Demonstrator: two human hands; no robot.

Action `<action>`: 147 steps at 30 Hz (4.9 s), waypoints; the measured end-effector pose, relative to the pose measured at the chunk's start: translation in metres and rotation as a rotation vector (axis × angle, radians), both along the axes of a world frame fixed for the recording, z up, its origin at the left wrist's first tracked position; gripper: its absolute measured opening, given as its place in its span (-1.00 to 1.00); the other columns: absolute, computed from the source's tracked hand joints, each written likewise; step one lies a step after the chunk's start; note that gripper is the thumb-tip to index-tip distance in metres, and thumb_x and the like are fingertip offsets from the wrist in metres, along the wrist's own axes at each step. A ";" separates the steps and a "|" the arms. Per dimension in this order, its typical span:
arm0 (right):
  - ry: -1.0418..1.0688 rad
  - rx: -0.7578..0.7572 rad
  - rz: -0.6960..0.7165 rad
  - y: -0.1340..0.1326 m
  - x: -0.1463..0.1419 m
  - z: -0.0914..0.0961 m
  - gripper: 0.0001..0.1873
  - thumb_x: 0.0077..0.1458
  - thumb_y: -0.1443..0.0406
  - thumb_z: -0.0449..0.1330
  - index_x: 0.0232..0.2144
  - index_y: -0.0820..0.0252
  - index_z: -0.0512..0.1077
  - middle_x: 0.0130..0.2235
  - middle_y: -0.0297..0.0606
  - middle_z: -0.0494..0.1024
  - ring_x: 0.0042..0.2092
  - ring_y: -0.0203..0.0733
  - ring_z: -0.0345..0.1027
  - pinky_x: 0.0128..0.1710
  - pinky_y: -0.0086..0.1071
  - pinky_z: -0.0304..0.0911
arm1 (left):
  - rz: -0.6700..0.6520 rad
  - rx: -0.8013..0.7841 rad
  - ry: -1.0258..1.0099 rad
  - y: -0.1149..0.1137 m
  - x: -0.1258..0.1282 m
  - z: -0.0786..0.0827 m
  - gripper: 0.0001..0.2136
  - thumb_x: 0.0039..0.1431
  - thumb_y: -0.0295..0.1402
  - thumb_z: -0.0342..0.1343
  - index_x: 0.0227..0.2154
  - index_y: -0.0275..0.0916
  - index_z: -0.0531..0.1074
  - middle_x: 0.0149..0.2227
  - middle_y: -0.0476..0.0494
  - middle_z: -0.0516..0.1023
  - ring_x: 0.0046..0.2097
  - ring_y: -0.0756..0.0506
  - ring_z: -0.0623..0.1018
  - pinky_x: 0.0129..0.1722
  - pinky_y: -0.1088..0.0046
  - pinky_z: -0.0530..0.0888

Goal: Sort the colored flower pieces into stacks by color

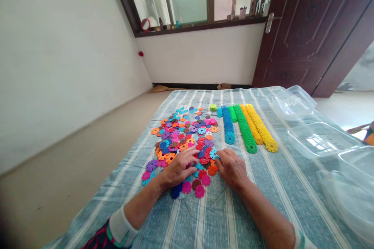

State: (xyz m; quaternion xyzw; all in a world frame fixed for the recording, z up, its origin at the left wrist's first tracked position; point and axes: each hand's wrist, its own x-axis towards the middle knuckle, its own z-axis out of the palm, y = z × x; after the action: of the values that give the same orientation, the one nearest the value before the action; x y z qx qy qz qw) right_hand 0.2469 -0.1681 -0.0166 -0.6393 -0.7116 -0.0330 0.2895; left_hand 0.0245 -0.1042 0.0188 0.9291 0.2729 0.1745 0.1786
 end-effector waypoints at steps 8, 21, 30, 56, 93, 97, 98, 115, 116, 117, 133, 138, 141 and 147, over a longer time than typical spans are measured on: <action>0.133 -0.033 0.223 -0.001 -0.007 0.001 -0.78 0.16 0.30 0.05 -0.17 0.10 0.44 -0.19 -0.24 0.53 -0.14 -0.17 0.38 -0.16 -0.35 0.25 | -0.020 0.012 0.029 -0.001 0.000 0.002 -0.75 0.06 -0.37 0.16 -0.15 -0.20 0.49 0.08 -0.23 0.40 0.14 -0.19 0.34 0.16 0.15 0.26; 0.242 -0.030 0.224 0.002 -0.004 0.000 -0.81 0.14 0.30 0.07 -0.25 0.12 0.47 -0.24 -0.24 0.55 -0.18 -0.16 0.39 -0.16 -0.32 0.27 | 0.029 -0.122 -0.051 -0.004 0.002 0.005 -0.82 -0.09 -0.43 0.27 -0.38 -0.25 0.42 0.09 -0.29 0.40 0.16 -0.21 0.33 0.15 0.14 0.25; 0.220 -0.031 0.259 0.000 -0.003 0.004 -0.84 0.12 0.28 0.10 -0.29 0.11 0.48 -0.26 -0.25 0.54 -0.20 -0.18 0.38 -0.18 -0.34 0.25 | 0.085 -0.240 -0.146 -0.005 -0.001 0.011 -0.85 -0.07 -0.46 0.23 -0.53 -0.25 0.33 0.02 -0.25 0.46 0.11 -0.16 0.39 0.12 0.22 0.31; 0.441 0.033 0.307 -0.005 -0.029 0.019 -0.86 0.09 0.28 0.15 -0.30 0.14 0.50 -0.35 -0.24 0.55 -0.29 -0.20 0.40 -0.25 -0.36 0.28 | 0.093 -0.211 -0.323 -0.007 0.012 0.016 -0.84 0.14 -0.31 0.07 -0.51 -0.25 0.36 -0.01 -0.26 0.49 0.09 -0.16 0.41 0.12 0.18 0.31; 0.807 -0.120 -0.016 0.022 -0.007 0.004 -0.84 -0.06 0.25 0.18 -0.40 0.14 0.52 -0.47 -0.37 0.53 -0.42 -0.25 0.37 -0.38 -0.41 0.26 | 0.200 0.091 -0.280 0.008 0.055 -0.007 -0.82 -0.08 -0.49 0.19 -0.39 -0.22 0.34 -0.02 -0.25 0.46 0.11 -0.22 0.37 0.13 0.08 0.32; 0.831 -0.104 0.026 0.023 -0.008 0.003 -0.87 -0.07 0.27 0.18 -0.44 0.16 0.52 -0.46 -0.36 0.53 -0.43 -0.27 0.36 -0.39 -0.41 0.26 | 0.169 0.058 -0.341 0.002 0.056 -0.003 -0.87 -0.03 -0.52 0.14 -0.40 -0.21 0.34 -0.14 -0.17 0.51 0.00 -0.16 0.45 0.07 0.14 0.37; 0.838 -0.105 0.043 0.023 -0.008 0.003 -0.87 -0.07 0.27 0.19 -0.44 0.16 0.52 -0.46 -0.36 0.53 -0.43 -0.27 0.35 -0.39 -0.41 0.26 | 0.163 0.047 -0.353 0.001 0.056 -0.002 -0.88 -0.02 -0.52 0.13 -0.41 -0.21 0.35 -0.16 -0.16 0.52 -0.02 -0.15 0.46 0.06 0.16 0.37; 0.919 -0.080 0.111 0.022 0.003 0.015 -0.84 -0.08 0.22 0.22 -0.47 0.18 0.54 -0.54 -0.39 0.49 -0.48 -0.31 0.30 -0.46 -0.46 0.17 | 0.209 -0.045 -0.436 -0.001 0.050 0.003 -0.90 0.10 -0.40 0.09 -0.31 -0.22 0.46 -0.28 -0.09 0.56 -0.29 -0.03 0.52 -0.23 0.43 0.46; 0.900 -0.046 0.035 0.024 0.010 0.015 -0.83 -0.08 0.21 0.22 -0.47 0.18 0.53 -0.56 -0.40 0.47 -0.50 -0.31 0.28 -0.48 -0.46 0.15 | 0.225 -0.021 -0.441 -0.001 0.049 0.002 -0.90 0.10 -0.40 0.09 -0.31 -0.22 0.46 -0.27 -0.10 0.56 -0.28 -0.04 0.53 -0.21 0.41 0.46; 0.874 -0.003 -0.042 0.026 0.017 0.014 -0.82 -0.08 0.20 0.22 -0.47 0.19 0.53 -0.56 -0.40 0.46 -0.50 -0.31 0.27 -0.47 -0.45 0.15 | 0.238 0.001 -0.445 0.000 0.048 0.001 -0.90 0.10 -0.40 0.08 -0.32 -0.23 0.46 -0.27 -0.11 0.56 -0.27 -0.05 0.53 -0.19 0.39 0.46; 0.588 0.100 -0.309 0.041 0.052 -0.001 -0.75 -0.08 0.27 0.18 -0.31 0.13 0.57 -0.30 -0.25 0.61 -0.27 -0.14 0.45 -0.19 -0.30 0.29 | 0.229 0.118 -0.446 0.006 0.046 -0.002 -0.89 0.13 -0.40 0.02 -0.44 -0.23 0.44 -0.36 -0.12 0.56 -0.26 -0.07 0.52 -0.18 0.37 0.46; 0.561 0.105 -0.303 0.044 0.054 -0.005 -0.72 -0.09 0.30 0.18 -0.26 0.15 0.55 -0.30 -0.24 0.59 -0.34 -0.17 0.42 -0.22 -0.28 0.29 | 0.239 0.084 -0.428 0.004 0.046 0.000 -0.88 0.12 -0.40 0.02 -0.46 -0.22 0.44 -0.37 -0.11 0.56 -0.26 -0.07 0.52 -0.17 0.36 0.46; 0.546 0.106 -0.305 0.044 0.055 -0.006 -0.72 -0.10 0.32 0.18 -0.26 0.13 0.54 -0.30 -0.25 0.58 -0.35 -0.18 0.40 -0.23 -0.29 0.29 | 0.248 0.083 -0.423 0.006 0.044 0.000 -0.88 0.11 -0.39 0.03 -0.47 -0.21 0.44 -0.37 -0.10 0.56 -0.25 -0.08 0.52 -0.15 0.35 0.45; 0.479 0.100 -0.316 0.044 0.055 -0.007 -0.70 -0.11 0.33 0.18 -0.24 0.14 0.52 -0.29 -0.25 0.55 -0.34 -0.19 0.38 -0.19 -0.28 0.28 | 0.279 0.113 -0.438 0.011 0.038 0.001 -0.88 0.13 -0.39 0.01 -0.44 -0.22 0.44 -0.35 -0.13 0.56 -0.23 -0.08 0.52 -0.13 0.35 0.45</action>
State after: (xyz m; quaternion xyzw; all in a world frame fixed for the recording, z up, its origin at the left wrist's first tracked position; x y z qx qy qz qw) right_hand 0.3015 -0.1237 -0.0238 -0.7166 -0.5123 0.0390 0.4717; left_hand 0.0627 -0.0927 0.0202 0.8312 0.3429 0.4091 0.1556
